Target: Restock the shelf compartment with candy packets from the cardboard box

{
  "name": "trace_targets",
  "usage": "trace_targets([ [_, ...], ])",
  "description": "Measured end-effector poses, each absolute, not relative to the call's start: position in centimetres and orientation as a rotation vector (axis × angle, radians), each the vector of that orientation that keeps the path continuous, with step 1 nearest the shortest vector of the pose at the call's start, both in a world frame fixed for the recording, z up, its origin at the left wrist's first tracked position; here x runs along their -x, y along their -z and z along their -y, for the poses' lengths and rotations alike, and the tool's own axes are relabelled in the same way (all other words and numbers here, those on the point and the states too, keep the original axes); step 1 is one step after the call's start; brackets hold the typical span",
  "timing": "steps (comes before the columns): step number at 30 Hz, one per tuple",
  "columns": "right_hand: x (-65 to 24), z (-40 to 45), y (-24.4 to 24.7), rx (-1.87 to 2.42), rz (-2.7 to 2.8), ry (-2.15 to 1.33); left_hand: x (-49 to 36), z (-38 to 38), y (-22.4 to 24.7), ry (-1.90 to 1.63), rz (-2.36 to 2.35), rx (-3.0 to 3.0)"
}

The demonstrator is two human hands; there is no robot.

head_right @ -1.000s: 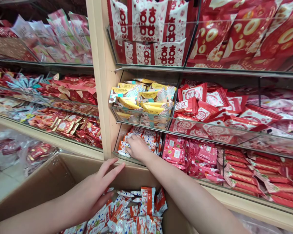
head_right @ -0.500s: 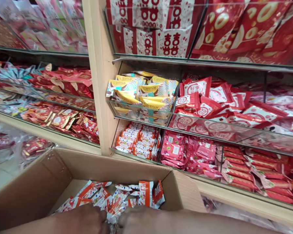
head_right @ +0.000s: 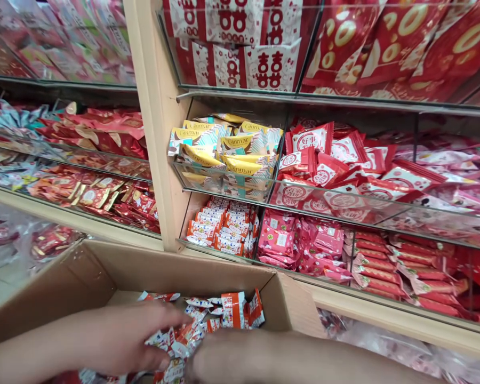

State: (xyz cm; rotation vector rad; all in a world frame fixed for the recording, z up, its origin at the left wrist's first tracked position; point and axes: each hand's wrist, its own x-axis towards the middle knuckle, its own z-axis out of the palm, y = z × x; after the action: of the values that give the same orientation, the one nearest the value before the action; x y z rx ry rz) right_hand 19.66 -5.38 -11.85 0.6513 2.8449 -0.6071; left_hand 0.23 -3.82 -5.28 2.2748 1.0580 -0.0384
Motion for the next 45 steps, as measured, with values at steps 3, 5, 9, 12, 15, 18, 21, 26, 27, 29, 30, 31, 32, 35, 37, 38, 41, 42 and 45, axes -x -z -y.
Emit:
trace_targets([
  [3,-20.0,4.4,9.1,-1.162,-3.046,1.008,-0.4,2.9,4.4,-0.001,-0.944,-2.078],
  [5,-20.3,3.9,8.3,-1.494,-3.039,1.383,-0.8,2.7,4.7,-0.078,-0.917,-1.878],
  [9,-20.6,3.6,8.0,-1.598,-2.865,2.041,-2.1,3.2,6.0,-0.379,-0.930,-1.573],
  [12,-20.6,3.7,7.8,-1.587,-2.883,2.186,-2.7,3.5,6.2,-0.485,-0.867,-1.475],
  [15,-20.6,3.6,7.4,-1.733,-2.894,2.177,-2.7,3.4,5.8,-0.493,-0.857,-1.435],
  [18,-20.6,3.5,7.1,-1.822,-2.934,2.142,-2.6,3.2,5.3,-0.493,-0.871,-1.462],
  [21,-20.5,3.6,7.1,-1.603,-3.086,2.127,-2.5,3.1,5.2,-0.548,-0.877,-1.596],
  [26,-20.4,3.7,7.6,-1.725,-3.091,1.983,-2.7,3.4,5.7,-0.451,-0.930,-1.711],
  [27,-20.4,3.8,7.7,-1.820,-3.067,1.990,-2.7,3.5,5.9,-0.422,-0.921,-1.691],
  [29,-20.4,3.8,7.7,-1.924,-2.994,2.080,-2.8,3.6,6.2,-0.395,-0.882,-1.662],
  [30,-20.4,3.9,7.6,-1.903,-2.949,2.162,-2.8,3.6,6.4,-0.393,-0.865,-1.655],
  [31,-20.4,3.9,7.6,-1.829,-2.900,2.243,-2.8,3.6,6.5,-0.395,-0.856,-1.653],
  [32,-20.4,4.0,7.6,-1.728,-2.864,2.303,-2.8,3.5,6.7,-0.400,-0.860,-1.658],
  [35,-20.5,4.1,7.7,-1.570,-2.861,2.282,-2.4,3.4,7.1,-0.390,-0.879,-1.676],
  [37,-20.8,4.0,7.8,-1.738,-2.965,2.046,-1.9,3.4,7.5,-0.360,-0.885,-1.685],
  [38,-21.0,3.9,7.9,-1.839,-3.033,1.853,-1.6,3.5,7.6,-0.329,-0.899,-1.703],
  [41,-21.6,3.8,7.8,-1.759,-3.145,1.274,-1.0,3.7,7.7,-0.264,-1.047,-1.874],
  [42,-21.7,3.8,7.8,-1.625,-3.156,1.149,-0.9,3.8,7.6,-0.259,-1.088,-1.945],
  [45,-21.6,4.5,7.6,-1.339,-3.130,0.947,-1.1,4.1,7.6,-0.206,-1.082,-2.087],
])
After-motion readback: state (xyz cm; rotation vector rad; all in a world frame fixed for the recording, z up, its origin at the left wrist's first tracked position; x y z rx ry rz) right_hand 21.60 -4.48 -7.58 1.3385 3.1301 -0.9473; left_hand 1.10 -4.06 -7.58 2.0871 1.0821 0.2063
